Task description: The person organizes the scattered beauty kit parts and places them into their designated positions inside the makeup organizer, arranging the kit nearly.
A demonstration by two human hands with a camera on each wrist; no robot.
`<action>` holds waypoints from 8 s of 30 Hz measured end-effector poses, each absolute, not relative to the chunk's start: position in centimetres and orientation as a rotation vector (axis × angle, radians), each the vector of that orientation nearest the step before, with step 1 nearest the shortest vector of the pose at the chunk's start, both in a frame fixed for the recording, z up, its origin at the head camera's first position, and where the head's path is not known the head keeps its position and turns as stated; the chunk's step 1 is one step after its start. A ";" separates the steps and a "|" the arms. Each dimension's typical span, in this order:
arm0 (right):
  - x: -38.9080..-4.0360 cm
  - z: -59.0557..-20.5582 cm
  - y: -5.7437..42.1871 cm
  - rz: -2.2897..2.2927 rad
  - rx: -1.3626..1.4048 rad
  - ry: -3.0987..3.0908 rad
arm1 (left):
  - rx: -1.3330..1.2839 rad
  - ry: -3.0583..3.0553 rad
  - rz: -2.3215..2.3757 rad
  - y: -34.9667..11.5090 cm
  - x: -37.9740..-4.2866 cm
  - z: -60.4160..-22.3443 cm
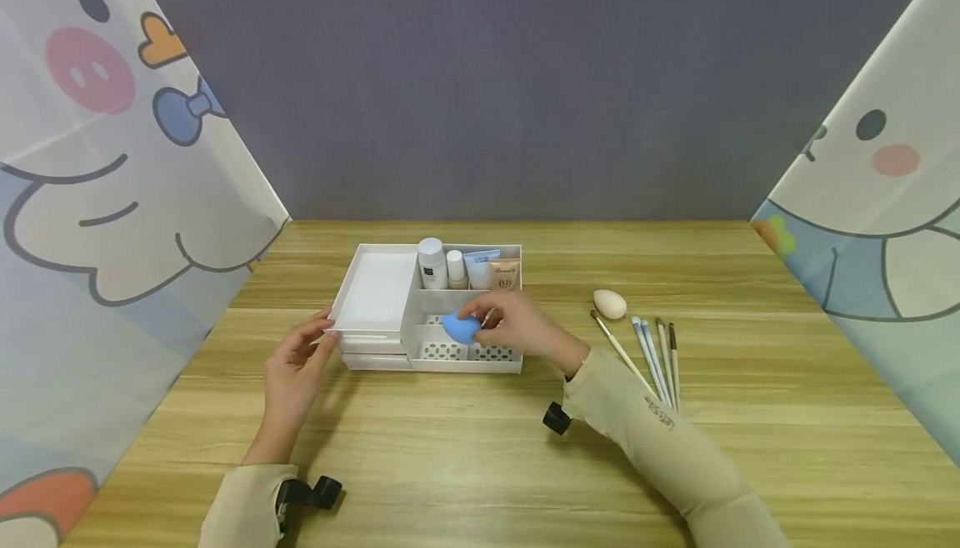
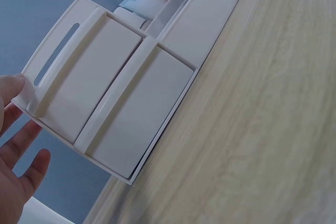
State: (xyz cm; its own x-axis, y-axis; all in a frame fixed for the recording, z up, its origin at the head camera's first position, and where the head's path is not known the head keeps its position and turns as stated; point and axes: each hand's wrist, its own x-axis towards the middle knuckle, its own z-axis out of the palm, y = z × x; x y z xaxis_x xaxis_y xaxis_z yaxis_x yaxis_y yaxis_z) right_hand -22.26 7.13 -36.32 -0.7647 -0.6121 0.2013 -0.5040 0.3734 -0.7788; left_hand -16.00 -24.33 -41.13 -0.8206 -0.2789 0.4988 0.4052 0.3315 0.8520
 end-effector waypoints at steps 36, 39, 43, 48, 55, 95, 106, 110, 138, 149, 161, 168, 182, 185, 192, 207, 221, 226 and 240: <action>-22.4 -38.7 3.4 -0.967 -1.096 2.638 | -0.138 -2.012 -1.527 -24.6 -16.2 -41.6; -22.5 -38.5 3.6 -0.967 -1.051 2.629 | -0.145 -2.009 -1.524 -24.6 -16.2 -41.5; -22.7 -38.0 4.1 -1.001 -0.952 2.601 | -0.164 -1.994 -1.530 -24.6 -16.2 -41.5; -23.0 -37.1 5.3 -1.075 -0.921 2.601 | -0.160 -2.001 -1.531 -24.6 -16.2 -41.5; -23.2 -36.1 7.2 -1.164 -0.853 2.581 | -0.138 -2.022 -1.545 -24.7 -16.1 -41.4; -23.8 -35.5 19.3 -1.268 -0.551 2.748 | -0.142 -2.007 -1.565 -24.6 -16.1 -41.4; -24.0 -36.2 22.6 -1.191 -0.444 2.849 | -0.163 -2.002 -1.566 -24.7 -16.2 -41.6; -24.3 -36.6 23.4 -1.150 -0.395 2.894 | -0.155 -1.991 -1.570 -24.5 -16.2 -41.4; -25.7 -39.4 26.5 -1.202 -0.176 2.910 | -0.159 -1.996 -1.564 -24.5 -15.9 -41.4; -25.7 -39.5 26.6 -1.218 -0.159 2.914 | -0.152 -2.009 -1.563 -24.6 -16.0 -41.5; -25.3 -38.7 25.8 -1.198 -0.149 2.906 | -0.150 -2.001 -1.569 -24.6 -16.0 -41.6; -24.8 -37.8 24.1 -1.241 -0.238 2.890 | -0.151 -1.988 -1.586 -24.4 -15.9 -41.4; -24.8 -37.6 21.2 -1.254 -0.412 2.904 | -0.146 -2.002 -1.569 -24.6 -16.0 -41.6; -24.6 -37.5 20.6 -1.251 -0.442 2.902 | -0.144 -2.008 -1.560 -24.6 -16.1 -41.6; -23.8 -37.0 19.0 -1.296 -0.506 2.855 | -0.133 -2.026 -1.540 -24.6 -16.1 -41.7; -22.0 -36.1 16.3 -1.392 -0.625 2.796 | -0.118 -2.045 -1.534 -24.6 -15.9 -41.5; -20.9 -36.2 13.7 -1.398 -0.851 2.739 | -0.111 -2.041 -1.541 -24.5 -15.9 -41.5; -20.8 -36.6 12.9 -1.380 -0.909 2.713 | -0.107 -2.034 -1.546 -24.5 -15.9 -41.4; -20.7 -37.4 10.8 -1.122 -1.008 2.808 | -0.100 -2.024 -1.540 -24.6 -16.2 -41.5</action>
State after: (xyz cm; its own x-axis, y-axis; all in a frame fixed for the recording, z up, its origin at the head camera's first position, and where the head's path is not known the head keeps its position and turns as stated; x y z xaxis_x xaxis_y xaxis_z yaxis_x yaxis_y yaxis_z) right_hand -20.69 10.84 -37.36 -0.7990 -0.5409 0.2628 -0.5730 0.5523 -0.6055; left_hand -16.20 -24.55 -41.47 -0.8244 -0.2829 0.4903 0.3971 0.3282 0.8571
